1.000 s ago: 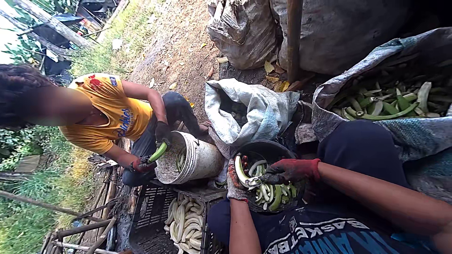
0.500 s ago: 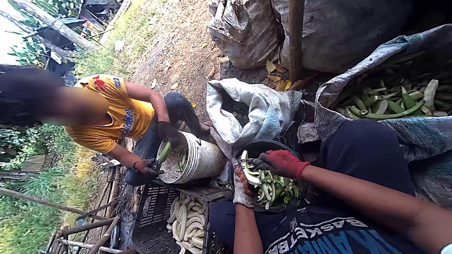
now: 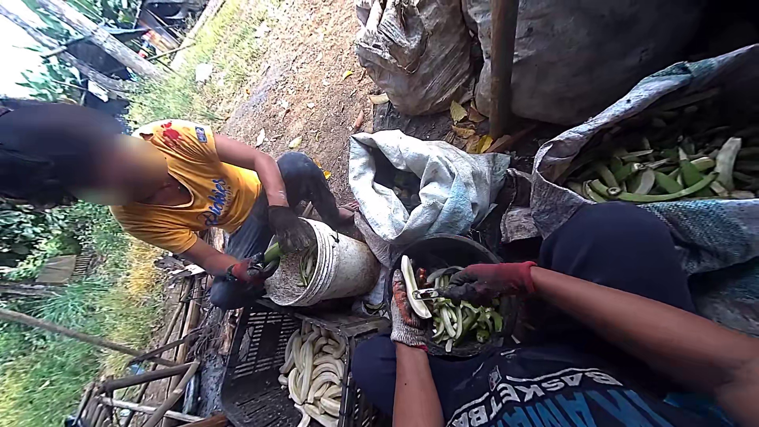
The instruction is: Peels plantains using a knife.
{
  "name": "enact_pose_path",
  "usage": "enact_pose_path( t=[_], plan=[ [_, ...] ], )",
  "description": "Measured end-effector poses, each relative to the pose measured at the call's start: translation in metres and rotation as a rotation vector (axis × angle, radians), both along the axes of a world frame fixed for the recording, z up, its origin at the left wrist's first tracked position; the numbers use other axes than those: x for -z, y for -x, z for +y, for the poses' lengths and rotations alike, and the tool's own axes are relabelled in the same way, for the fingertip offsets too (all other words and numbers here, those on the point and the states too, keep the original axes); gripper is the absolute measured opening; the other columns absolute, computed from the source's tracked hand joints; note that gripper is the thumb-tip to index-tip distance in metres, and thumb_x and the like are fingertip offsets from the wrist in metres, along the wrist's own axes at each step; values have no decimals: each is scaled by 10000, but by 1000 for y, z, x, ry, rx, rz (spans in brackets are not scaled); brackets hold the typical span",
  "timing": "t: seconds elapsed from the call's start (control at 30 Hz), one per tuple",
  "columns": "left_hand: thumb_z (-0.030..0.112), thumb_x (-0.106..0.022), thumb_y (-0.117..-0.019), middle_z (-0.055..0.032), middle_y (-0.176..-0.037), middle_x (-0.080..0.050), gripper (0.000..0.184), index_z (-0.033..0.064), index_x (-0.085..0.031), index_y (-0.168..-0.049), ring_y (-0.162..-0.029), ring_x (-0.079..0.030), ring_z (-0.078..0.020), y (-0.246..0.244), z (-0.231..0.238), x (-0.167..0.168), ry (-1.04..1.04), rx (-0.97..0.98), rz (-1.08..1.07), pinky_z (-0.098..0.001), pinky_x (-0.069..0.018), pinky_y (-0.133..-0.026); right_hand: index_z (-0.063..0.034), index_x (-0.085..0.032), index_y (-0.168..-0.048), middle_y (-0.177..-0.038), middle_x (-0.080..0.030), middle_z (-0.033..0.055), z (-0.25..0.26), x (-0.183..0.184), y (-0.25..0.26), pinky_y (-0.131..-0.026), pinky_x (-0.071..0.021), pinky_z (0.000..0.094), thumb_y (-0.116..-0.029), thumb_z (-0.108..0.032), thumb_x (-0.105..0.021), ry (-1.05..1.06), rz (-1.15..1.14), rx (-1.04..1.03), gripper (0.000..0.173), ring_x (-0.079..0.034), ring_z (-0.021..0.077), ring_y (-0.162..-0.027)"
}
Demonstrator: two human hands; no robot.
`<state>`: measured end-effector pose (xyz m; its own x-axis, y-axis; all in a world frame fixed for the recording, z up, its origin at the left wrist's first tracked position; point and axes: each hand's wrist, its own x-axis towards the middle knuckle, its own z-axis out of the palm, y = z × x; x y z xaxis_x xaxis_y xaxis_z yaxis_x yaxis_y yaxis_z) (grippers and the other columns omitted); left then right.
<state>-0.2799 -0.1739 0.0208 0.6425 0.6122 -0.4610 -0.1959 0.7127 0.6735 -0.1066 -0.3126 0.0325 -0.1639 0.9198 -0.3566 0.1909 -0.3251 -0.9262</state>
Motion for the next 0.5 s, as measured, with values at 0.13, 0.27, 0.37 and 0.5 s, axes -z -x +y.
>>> enact_pose_path(
  t=[0.13, 0.27, 0.37, 0.5],
  plan=[
    [316, -233, -1120, -94, -999, -689, 414, 86, -510, -1323, -837, -715, -203, -10, -3, -14, 81, 52, -146, -347, -615, -748, -16, -639, -1214, -981, -671, 178, 1, -5, 13, -806, -530, 497, -1084, -269, -549, -19, -230, -75, 299, -655, 291, -869],
    [277, -216, -1122, -101, -964, -705, 386, 82, -530, -1232, -855, -725, -195, -9, -9, -13, 105, 85, -189, -312, -619, -711, -34, -578, -1379, -1285, -618, 291, 20, -9, 19, -962, -476, 650, -1001, -165, -613, -12, -727, 149, 402, -615, 491, -1176],
    [319, -236, -1124, -90, -938, -687, 404, 77, -546, -1221, -801, -703, -187, -7, -12, -12, 69, 68, -58, -332, -609, -706, -54, -620, -1354, -1246, -644, 279, 31, -3, 10, -932, -501, 619, -983, -175, -632, 7, -849, 364, 390, -637, 470, -1147],
    [370, -277, -1121, -100, -994, -687, 443, 57, -547, -1282, -843, -699, -185, 8, -8, -5, 28, 55, 125, -330, -604, -731, -52, -653, -1304, -1179, -663, 281, 29, 0, -8, -842, -521, 631, -949, -226, -703, 39, -913, 475, 398, -662, 479, -1060]
  ],
)
